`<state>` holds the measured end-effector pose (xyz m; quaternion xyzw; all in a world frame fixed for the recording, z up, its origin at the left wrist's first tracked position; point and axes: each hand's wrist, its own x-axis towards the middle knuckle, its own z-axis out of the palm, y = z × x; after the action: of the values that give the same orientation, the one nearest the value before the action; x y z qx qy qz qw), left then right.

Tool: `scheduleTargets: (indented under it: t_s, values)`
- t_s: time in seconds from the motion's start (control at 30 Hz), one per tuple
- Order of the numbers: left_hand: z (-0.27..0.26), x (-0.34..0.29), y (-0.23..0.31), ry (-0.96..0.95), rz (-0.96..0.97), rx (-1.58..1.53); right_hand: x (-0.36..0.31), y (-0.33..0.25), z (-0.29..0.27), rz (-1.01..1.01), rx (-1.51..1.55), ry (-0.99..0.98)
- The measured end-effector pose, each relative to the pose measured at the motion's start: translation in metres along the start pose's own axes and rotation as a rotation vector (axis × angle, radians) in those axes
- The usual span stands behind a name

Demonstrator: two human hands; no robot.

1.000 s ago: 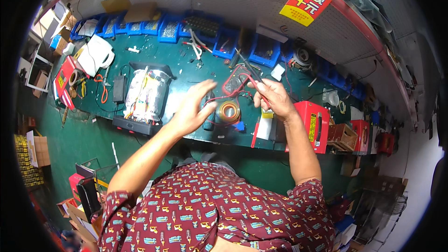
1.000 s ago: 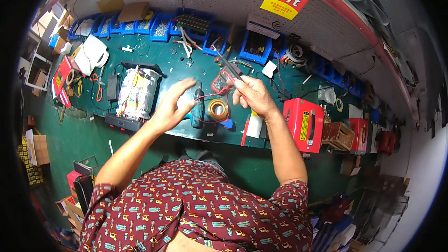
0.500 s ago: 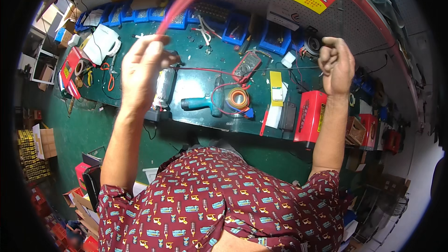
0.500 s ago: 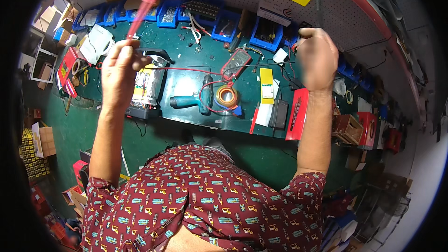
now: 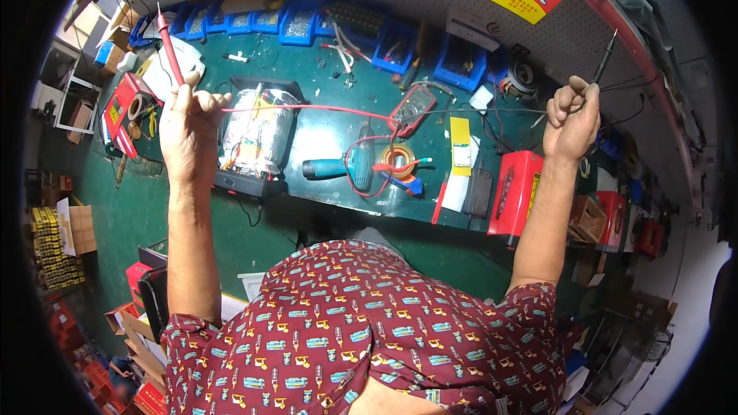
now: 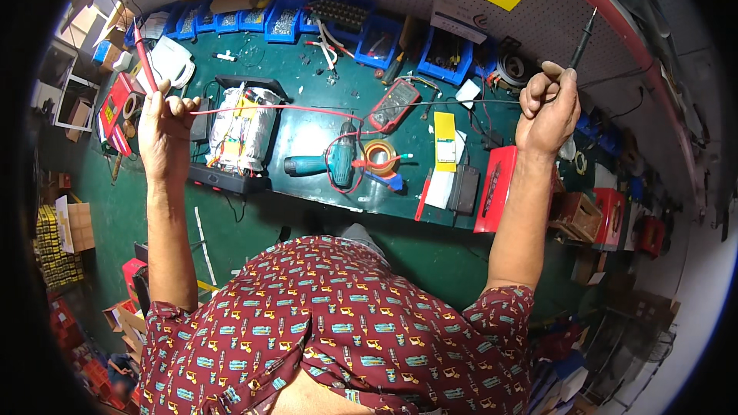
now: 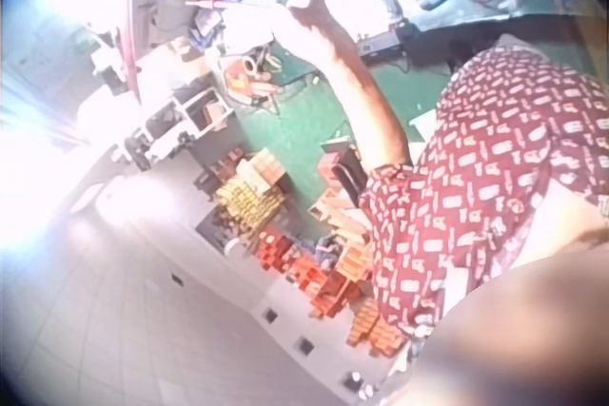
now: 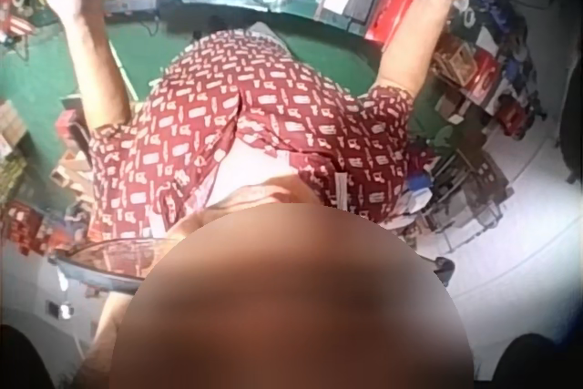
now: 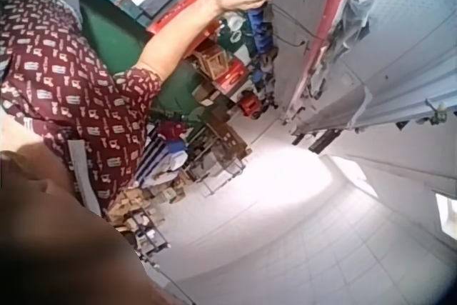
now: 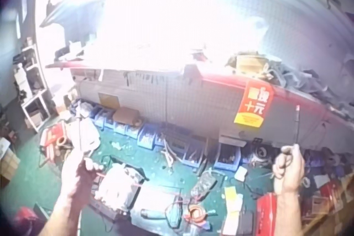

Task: The person works at a cluttered workbench, handling wires and small components. They use a multimeter to test connections, then place items into a plastic bag and wrap it with yellow tape. The person also uses scissors to cut tape and organizes the contents of a black box.

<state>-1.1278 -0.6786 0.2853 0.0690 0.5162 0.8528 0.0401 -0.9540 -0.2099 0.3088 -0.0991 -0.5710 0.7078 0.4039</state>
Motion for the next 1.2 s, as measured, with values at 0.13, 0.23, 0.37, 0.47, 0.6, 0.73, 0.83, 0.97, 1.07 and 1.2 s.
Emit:
scheduleTargets:
  t_s: [0.13,0.23,0.37,0.47,0.6,0.73,0.83,0.97,1.07,1.2]
  values:
    - [0.001,-0.002,0.011,0.015,0.010,-0.032,-0.005,-0.002,-0.002,-0.001,0.041,-0.067]
    - [-0.004,-0.011,0.019,0.054,0.060,-0.022,-0.019,-0.001,0.002,0.033,0.054,-0.105]
    - [-0.024,-0.037,0.026,0.093,-0.068,-0.040,-0.048,0.010,0.016,0.141,0.065,-0.107]
    - [-0.049,-0.057,0.036,0.156,-0.148,-0.061,-0.072,0.019,0.025,0.249,0.122,-0.116]
    - [-0.088,-0.066,0.056,0.133,-0.148,-0.115,-0.104,0.025,0.034,0.383,0.248,-0.128]
    - [-0.126,-0.067,0.059,0.203,-0.180,-0.066,-0.151,0.038,0.059,0.489,0.247,-0.086]
    - [-0.161,-0.069,0.049,0.203,-0.246,0.024,-0.195,0.054,0.095,0.553,0.269,-0.152]
    - [-0.221,-0.079,0.035,0.192,-0.339,0.125,-0.270,0.088,0.154,0.676,0.171,-0.156]
    - [-0.270,-0.091,0.022,0.143,-0.439,0.254,-0.328,0.120,0.195,0.787,-0.043,-0.218]
    - [-0.325,-0.114,-0.010,0.015,-0.572,0.339,-0.398,0.161,0.236,0.855,-0.125,-0.300]
